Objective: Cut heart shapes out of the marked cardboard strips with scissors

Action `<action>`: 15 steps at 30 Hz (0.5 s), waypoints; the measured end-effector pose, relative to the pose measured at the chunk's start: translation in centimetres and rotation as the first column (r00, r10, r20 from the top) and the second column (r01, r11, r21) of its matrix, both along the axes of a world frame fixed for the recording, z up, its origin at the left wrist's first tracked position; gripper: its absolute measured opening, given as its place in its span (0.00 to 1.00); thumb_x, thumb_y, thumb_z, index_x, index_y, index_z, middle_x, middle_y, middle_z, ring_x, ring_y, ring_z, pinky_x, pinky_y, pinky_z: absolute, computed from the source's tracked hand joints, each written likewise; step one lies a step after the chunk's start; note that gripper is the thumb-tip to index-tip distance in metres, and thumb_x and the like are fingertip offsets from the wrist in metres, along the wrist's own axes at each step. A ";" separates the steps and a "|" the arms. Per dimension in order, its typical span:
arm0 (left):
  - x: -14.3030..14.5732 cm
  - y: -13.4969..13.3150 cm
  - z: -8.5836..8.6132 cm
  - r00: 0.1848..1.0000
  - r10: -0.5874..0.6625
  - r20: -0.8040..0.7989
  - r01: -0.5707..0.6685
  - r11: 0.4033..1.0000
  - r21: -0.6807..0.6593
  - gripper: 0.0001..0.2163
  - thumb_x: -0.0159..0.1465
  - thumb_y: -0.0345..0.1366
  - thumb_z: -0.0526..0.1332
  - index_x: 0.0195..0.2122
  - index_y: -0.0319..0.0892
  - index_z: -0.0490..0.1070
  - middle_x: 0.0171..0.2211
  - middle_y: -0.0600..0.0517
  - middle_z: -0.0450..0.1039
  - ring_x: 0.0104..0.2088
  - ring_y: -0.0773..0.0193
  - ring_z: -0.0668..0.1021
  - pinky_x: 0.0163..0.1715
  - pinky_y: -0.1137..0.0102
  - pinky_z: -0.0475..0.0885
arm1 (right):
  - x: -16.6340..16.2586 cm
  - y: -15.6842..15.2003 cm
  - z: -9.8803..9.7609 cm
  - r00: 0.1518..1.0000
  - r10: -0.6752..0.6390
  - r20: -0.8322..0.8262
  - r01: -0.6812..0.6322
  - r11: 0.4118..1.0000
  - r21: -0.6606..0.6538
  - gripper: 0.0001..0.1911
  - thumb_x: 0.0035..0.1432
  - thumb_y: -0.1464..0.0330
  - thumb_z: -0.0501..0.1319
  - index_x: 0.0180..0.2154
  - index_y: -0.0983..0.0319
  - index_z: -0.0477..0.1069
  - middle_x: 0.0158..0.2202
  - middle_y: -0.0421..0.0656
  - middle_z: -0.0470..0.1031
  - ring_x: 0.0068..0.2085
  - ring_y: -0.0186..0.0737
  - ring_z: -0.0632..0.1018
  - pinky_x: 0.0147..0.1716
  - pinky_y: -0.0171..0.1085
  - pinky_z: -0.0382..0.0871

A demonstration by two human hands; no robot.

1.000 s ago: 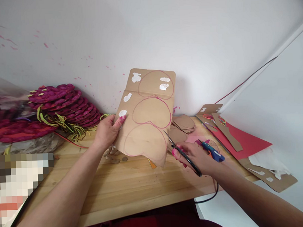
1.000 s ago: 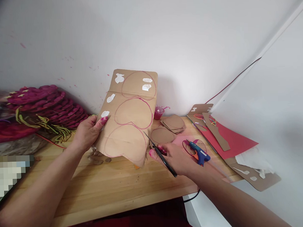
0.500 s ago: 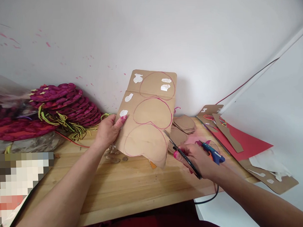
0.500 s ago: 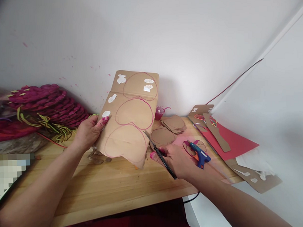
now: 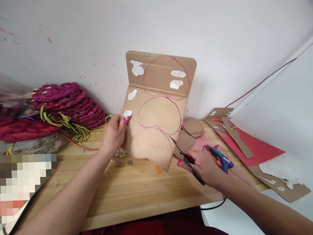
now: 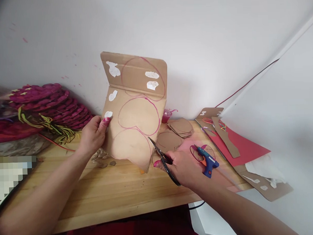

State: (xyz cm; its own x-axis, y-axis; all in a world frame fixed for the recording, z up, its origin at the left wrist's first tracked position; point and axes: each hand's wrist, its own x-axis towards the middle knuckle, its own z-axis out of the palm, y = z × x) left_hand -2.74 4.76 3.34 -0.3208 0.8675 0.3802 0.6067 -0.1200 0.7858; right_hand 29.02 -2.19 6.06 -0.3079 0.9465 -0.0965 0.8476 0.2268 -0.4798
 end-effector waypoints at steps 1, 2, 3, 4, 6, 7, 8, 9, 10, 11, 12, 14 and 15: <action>0.2 -0.1 0.1 1.000 0.024 -0.014 -0.024 1.000 0.016 0.18 0.67 0.51 0.54 0.25 0.47 0.56 0.21 0.56 0.59 0.25 0.62 0.62 0.27 0.68 0.54 | -0.1 -0.1 0.2 1.000 0.004 -0.025 -0.005 1.000 -0.030 0.31 0.59 0.40 0.57 0.22 0.58 0.59 0.18 0.38 0.63 0.22 0.35 0.64 0.22 0.35 0.49; 0.3 -0.2 0.3 0.999 0.032 -0.022 -0.031 0.999 0.021 0.18 0.67 0.52 0.54 0.25 0.47 0.56 0.21 0.56 0.59 0.25 0.62 0.62 0.27 0.67 0.54 | -0.3 -0.2 0.5 0.999 0.008 -0.049 -0.011 0.998 -0.058 0.30 0.60 0.41 0.57 0.22 0.58 0.59 0.18 0.38 0.63 0.22 0.35 0.64 0.22 0.35 0.49; 0.5 -0.3 0.4 0.999 0.024 -0.028 -0.024 1.000 0.016 0.18 0.67 0.52 0.54 0.25 0.47 0.56 0.21 0.56 0.59 0.25 0.62 0.62 0.27 0.67 0.54 | -0.5 -0.4 0.8 0.998 0.011 -0.069 -0.016 0.997 -0.079 0.30 0.60 0.41 0.56 0.22 0.58 0.59 0.18 0.38 0.63 0.21 0.35 0.64 0.22 0.35 0.49; 0.7 -0.4 0.6 0.999 0.009 -0.031 -0.009 1.000 0.005 0.18 0.67 0.52 0.54 0.25 0.47 0.56 0.21 0.56 0.59 0.25 0.62 0.62 0.27 0.67 0.54 | -0.7 -0.5 1.2 0.996 0.011 -0.085 -0.019 0.996 -0.092 0.30 0.60 0.41 0.57 0.22 0.58 0.59 0.18 0.37 0.63 0.21 0.35 0.64 0.22 0.35 0.50; 1.0 -0.6 0.8 0.999 -0.012 -0.037 0.012 1.000 -0.011 0.19 0.67 0.52 0.54 0.25 0.47 0.56 0.21 0.56 0.59 0.25 0.62 0.62 0.27 0.67 0.54 | -1.0 -0.7 1.8 0.995 0.011 -0.104 -0.022 0.994 -0.104 0.30 0.61 0.42 0.57 0.22 0.58 0.59 0.17 0.37 0.63 0.20 0.34 0.64 0.22 0.35 0.50; 1.1 -0.7 0.9 0.999 -0.010 -0.044 0.009 1.000 -0.014 0.19 0.67 0.52 0.54 0.25 0.47 0.56 0.21 0.56 0.59 0.24 0.62 0.62 0.27 0.67 0.54 | -1.1 -0.8 2.0 0.994 0.015 -0.105 -0.027 0.993 -0.112 0.30 0.61 0.42 0.57 0.21 0.58 0.58 0.16 0.37 0.62 0.20 0.34 0.64 0.22 0.35 0.51; 1.1 -0.7 0.9 0.999 -0.001 -0.055 0.000 1.000 -0.013 0.19 0.66 0.52 0.55 0.25 0.47 0.55 0.20 0.56 0.58 0.24 0.62 0.61 0.27 0.67 0.54 | -1.2 -0.8 2.2 0.995 0.018 -0.101 -0.030 0.992 -0.121 0.30 0.61 0.42 0.57 0.21 0.58 0.58 0.16 0.36 0.62 0.20 0.34 0.64 0.23 0.35 0.51; 1.1 -0.8 0.9 0.998 0.010 -0.065 -0.011 1.000 -0.011 0.19 0.66 0.52 0.55 0.25 0.47 0.55 0.20 0.56 0.58 0.24 0.63 0.61 0.27 0.67 0.54 | -1.1 -0.9 2.3 0.996 0.020 -0.092 -0.032 0.991 -0.131 0.30 0.61 0.42 0.57 0.20 0.58 0.58 0.16 0.36 0.61 0.20 0.34 0.63 0.23 0.36 0.52; 1.1 -0.8 0.9 0.997 0.016 -0.074 -0.017 1.000 -0.012 0.19 0.66 0.52 0.55 0.25 0.47 0.55 0.20 0.56 0.58 0.24 0.63 0.61 0.26 0.67 0.54 | -1.1 -0.9 2.4 0.996 0.023 -0.086 -0.035 0.989 -0.142 0.31 0.60 0.42 0.58 0.20 0.58 0.57 0.16 0.36 0.60 0.20 0.33 0.63 0.24 0.36 0.52; 1.1 -0.8 0.8 0.997 0.014 -0.081 -0.015 1.000 -0.017 0.19 0.66 0.52 0.56 0.25 0.47 0.55 0.20 0.56 0.58 0.24 0.63 0.61 0.26 0.67 0.54 | -1.0 -0.9 2.4 0.996 0.026 -0.083 -0.039 0.987 -0.154 0.31 0.60 0.43 0.58 0.20 0.58 0.57 0.16 0.36 0.60 0.21 0.34 0.62 0.24 0.36 0.52; 1.1 -0.8 0.8 0.996 0.007 -0.084 -0.009 1.000 -0.023 0.19 0.66 0.53 0.56 0.25 0.47 0.56 0.20 0.56 0.58 0.23 0.62 0.61 0.26 0.67 0.54 | -0.9 -0.8 2.3 0.996 0.028 -0.085 -0.042 0.986 -0.163 0.31 0.60 0.43 0.57 0.20 0.59 0.57 0.17 0.36 0.59 0.21 0.34 0.62 0.25 0.36 0.51; 1.0 -0.7 0.7 0.997 -0.009 -0.083 0.007 1.000 -0.029 0.19 0.65 0.53 0.55 0.24 0.47 0.56 0.20 0.55 0.58 0.23 0.62 0.61 0.26 0.67 0.53 | -0.6 -0.7 2.0 0.994 0.043 -0.097 -0.059 0.983 -0.171 0.30 0.60 0.43 0.57 0.21 0.59 0.57 0.19 0.37 0.58 0.23 0.34 0.61 0.24 0.36 0.50; 0.9 -0.6 0.7 0.996 -0.012 -0.083 0.010 0.999 -0.033 0.19 0.65 0.53 0.56 0.24 0.47 0.56 0.20 0.55 0.58 0.23 0.62 0.61 0.25 0.67 0.53 | -0.5 -0.6 1.9 0.994 0.052 -0.096 -0.068 0.983 -0.171 0.30 0.60 0.43 0.57 0.21 0.59 0.57 0.20 0.37 0.57 0.23 0.34 0.60 0.24 0.35 0.50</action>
State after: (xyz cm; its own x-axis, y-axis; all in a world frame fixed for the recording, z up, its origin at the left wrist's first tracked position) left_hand -1.82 4.17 4.02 -0.2795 0.8831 0.3769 0.6688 -0.1026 0.7363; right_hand 28.49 -2.77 7.94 -0.3789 0.8973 -0.2267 0.7858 0.1825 -0.5910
